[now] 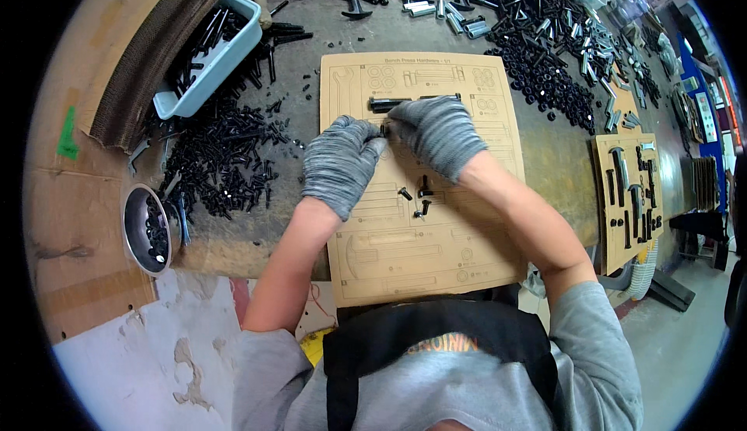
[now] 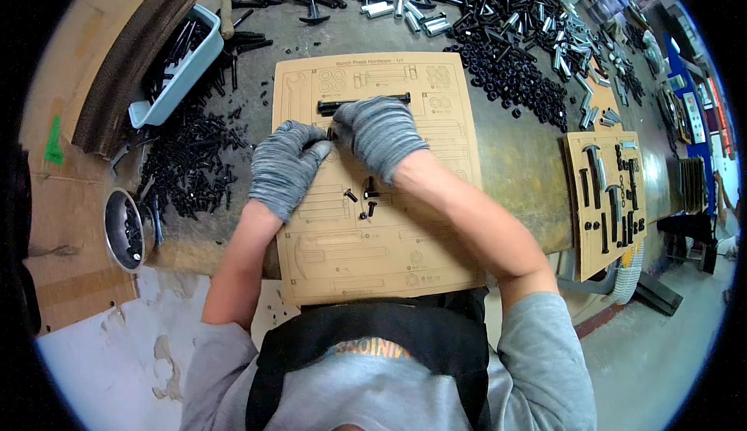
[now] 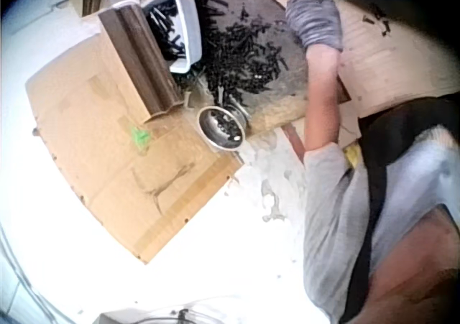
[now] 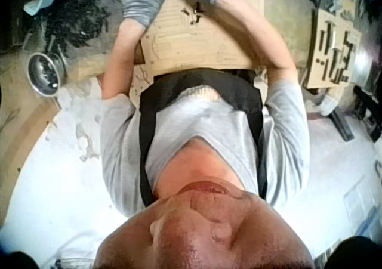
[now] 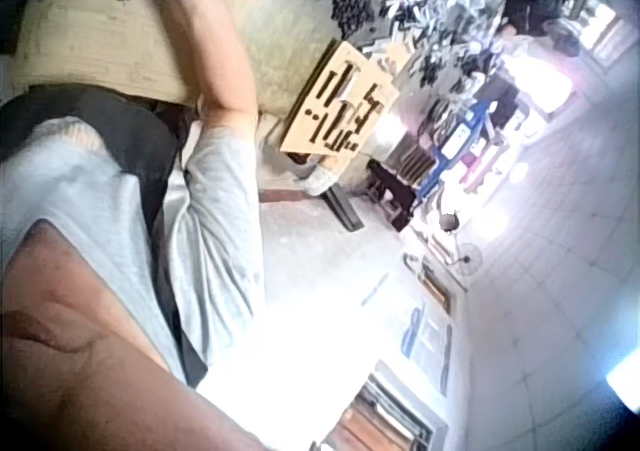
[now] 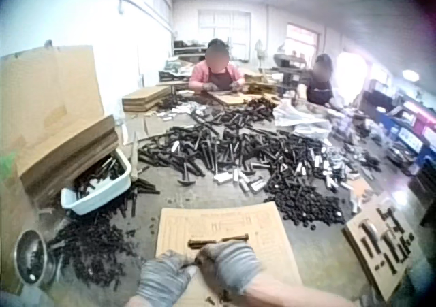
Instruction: The person sorts and arranges various metal hardware components, including bolts, nuts, washers, and hammers, onto a cardboard template with printed outlines. They pick items from piles and bins, place them into designated slots, and occasionally adjust the layout.
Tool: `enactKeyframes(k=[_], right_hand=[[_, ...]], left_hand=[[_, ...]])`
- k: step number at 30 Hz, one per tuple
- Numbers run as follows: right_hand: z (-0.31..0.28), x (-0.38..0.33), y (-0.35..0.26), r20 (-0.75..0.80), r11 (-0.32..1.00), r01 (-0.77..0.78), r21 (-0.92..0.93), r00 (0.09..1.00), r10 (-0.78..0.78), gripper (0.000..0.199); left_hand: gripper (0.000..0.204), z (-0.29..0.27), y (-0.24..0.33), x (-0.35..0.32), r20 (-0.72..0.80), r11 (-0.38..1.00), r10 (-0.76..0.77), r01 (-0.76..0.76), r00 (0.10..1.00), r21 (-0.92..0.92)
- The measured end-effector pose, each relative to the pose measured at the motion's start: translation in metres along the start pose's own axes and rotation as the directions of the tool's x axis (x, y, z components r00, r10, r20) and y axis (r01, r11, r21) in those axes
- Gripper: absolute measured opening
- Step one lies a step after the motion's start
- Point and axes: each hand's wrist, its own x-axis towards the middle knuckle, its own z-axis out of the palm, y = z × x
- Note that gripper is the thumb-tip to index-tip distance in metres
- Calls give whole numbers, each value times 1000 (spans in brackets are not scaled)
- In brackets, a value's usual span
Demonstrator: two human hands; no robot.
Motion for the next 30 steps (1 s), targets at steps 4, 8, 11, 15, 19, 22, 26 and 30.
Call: enactKeyframes(k=[4,8,11,15,19,22,26,30], right_hand=[[-23,-43,8,176,989,150,5,973,-148,14],[-23,-64,5,301,963,269,5,918,-258,17],[-26,-62,4,337,955,293,-42,904,-263,15],[-31,-57,10,395,941,335,-56,873,-287,11],[-28,-51,17,450,951,303,-67,860,-242,13],[-32,-47,13,215,944,328,41,920,-329,12],[-25,-19,-6,-10,963,187,192,982,-189,15],[-1,10,-9,-81,986,106,130,992,-96,19]], left_hand=[[22,-11,4,-25,177,973,232,-227,957,-48],[21,-8,19,-33,338,950,249,-296,908,96],[20,-8,15,-33,257,963,210,-244,943,109],[18,-15,-1,-26,49,993,103,-106,993,58],[22,-16,-11,-4,-37,997,20,-17,999,77],[24,-13,-11,2,18,988,-6,3,1000,157],[23,-12,-14,-4,-22,992,30,-27,999,125],[23,-8,-15,0,-45,990,48,-42,998,134]])
